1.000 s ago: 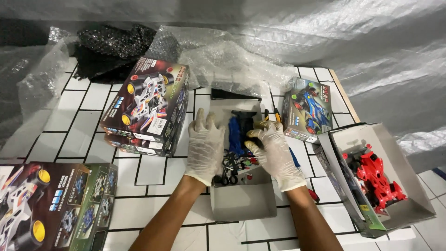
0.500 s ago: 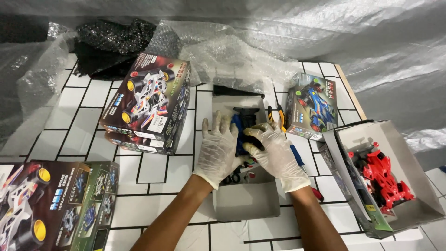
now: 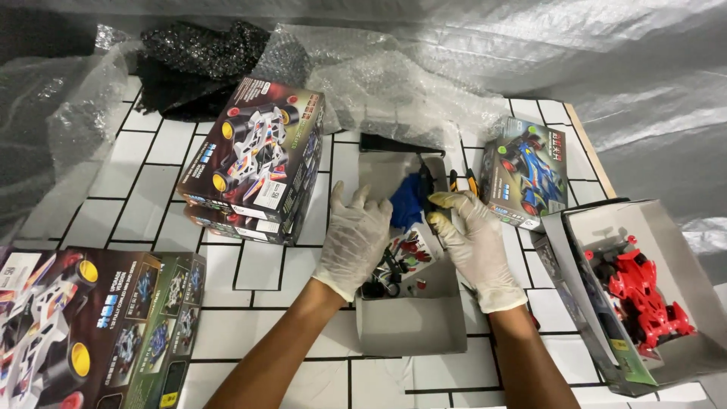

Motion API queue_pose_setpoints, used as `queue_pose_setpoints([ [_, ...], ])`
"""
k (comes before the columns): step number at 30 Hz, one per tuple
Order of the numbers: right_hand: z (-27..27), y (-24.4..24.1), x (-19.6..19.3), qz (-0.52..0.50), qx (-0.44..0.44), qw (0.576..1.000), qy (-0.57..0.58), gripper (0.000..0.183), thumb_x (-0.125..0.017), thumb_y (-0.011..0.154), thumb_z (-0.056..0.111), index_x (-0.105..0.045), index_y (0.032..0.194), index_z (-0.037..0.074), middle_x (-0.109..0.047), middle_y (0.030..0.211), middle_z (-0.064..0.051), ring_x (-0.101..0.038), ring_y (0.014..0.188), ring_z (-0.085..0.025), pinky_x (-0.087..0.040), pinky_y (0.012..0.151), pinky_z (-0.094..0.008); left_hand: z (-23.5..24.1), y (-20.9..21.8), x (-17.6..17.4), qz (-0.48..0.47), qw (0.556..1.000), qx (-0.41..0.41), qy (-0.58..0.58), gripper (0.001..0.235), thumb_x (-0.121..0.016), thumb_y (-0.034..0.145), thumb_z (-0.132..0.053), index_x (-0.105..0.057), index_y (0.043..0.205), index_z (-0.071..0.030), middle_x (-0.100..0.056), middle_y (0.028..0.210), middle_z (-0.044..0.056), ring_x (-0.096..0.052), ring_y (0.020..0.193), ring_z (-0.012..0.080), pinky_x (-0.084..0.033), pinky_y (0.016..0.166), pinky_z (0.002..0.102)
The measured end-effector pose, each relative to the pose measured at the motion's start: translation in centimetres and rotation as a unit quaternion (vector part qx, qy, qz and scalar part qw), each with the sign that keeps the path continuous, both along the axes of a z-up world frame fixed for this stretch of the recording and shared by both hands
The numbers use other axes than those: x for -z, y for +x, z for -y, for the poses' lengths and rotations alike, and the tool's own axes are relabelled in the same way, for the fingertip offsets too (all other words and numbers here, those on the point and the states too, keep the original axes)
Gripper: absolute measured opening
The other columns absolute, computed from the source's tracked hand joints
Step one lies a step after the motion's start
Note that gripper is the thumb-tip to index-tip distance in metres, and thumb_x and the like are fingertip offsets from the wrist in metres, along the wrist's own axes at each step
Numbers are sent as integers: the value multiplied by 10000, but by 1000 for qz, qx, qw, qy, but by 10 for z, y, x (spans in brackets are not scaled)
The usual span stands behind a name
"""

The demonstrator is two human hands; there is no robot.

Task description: Unboxing and assembling a model toy car by attaching plastic components to a chassis.

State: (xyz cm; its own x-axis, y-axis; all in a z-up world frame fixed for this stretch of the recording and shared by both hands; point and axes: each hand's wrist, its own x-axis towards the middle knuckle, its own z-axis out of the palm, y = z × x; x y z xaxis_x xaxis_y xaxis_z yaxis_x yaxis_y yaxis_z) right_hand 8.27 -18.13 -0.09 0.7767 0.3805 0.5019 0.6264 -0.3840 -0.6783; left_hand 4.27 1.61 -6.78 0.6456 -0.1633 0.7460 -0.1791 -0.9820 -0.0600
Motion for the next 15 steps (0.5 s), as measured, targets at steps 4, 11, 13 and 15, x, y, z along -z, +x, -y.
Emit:
queue_pose_setpoints([
  [4, -1, 1, 2, 3, 6, 1000, 20, 232, -776, 915, 231, -720, 1071, 69, -742, 1070, -131, -709, 1111, -358, -525, 1017, -476, -13, 8, 1, 8, 1000, 9, -5, 323, -721, 744, -92, -671, 1060, -54, -613, 744, 134, -663, 1088, 357, -391, 1012, 687],
  [11, 2, 0, 4, 0, 22, 998, 51, 167, -741, 961, 158, -714, 1080, 43, -736, 1054, -175, -718, 1043, -364, -539, 959, -474, 17, -25, -57, -201, 980, 1, -4, 862, -892, 640, -457, -571, 1317, -30, -703, 949, 203, -555, 1309, 423, -183, 1187, 729],
  [13, 2, 0, 1, -3, 22, 998, 55, 158, -739, 965, 165, -716, 1071, 51, -739, 1046, -163, -723, 1027, -340, -543, 947, -456, 21, -11, -36, -194, 981, -10, -2, 844, -894, 648, -410, -569, 1318, -13, -690, 922, 202, -583, 1261, 422, -183, 1187, 736],
  [15, 2, 1, 0, -7, 24, 998, 60, 149, -737, 968, 172, -718, 1063, 58, -741, 1038, -152, -727, 1012, -317, -547, 935, -439, 23, -8, -34, -188, 982, -18, 2, 826, -896, 656, -363, -568, 1320, 3, -677, 896, 201, -610, 1212, 420, -183, 1186, 742],
])
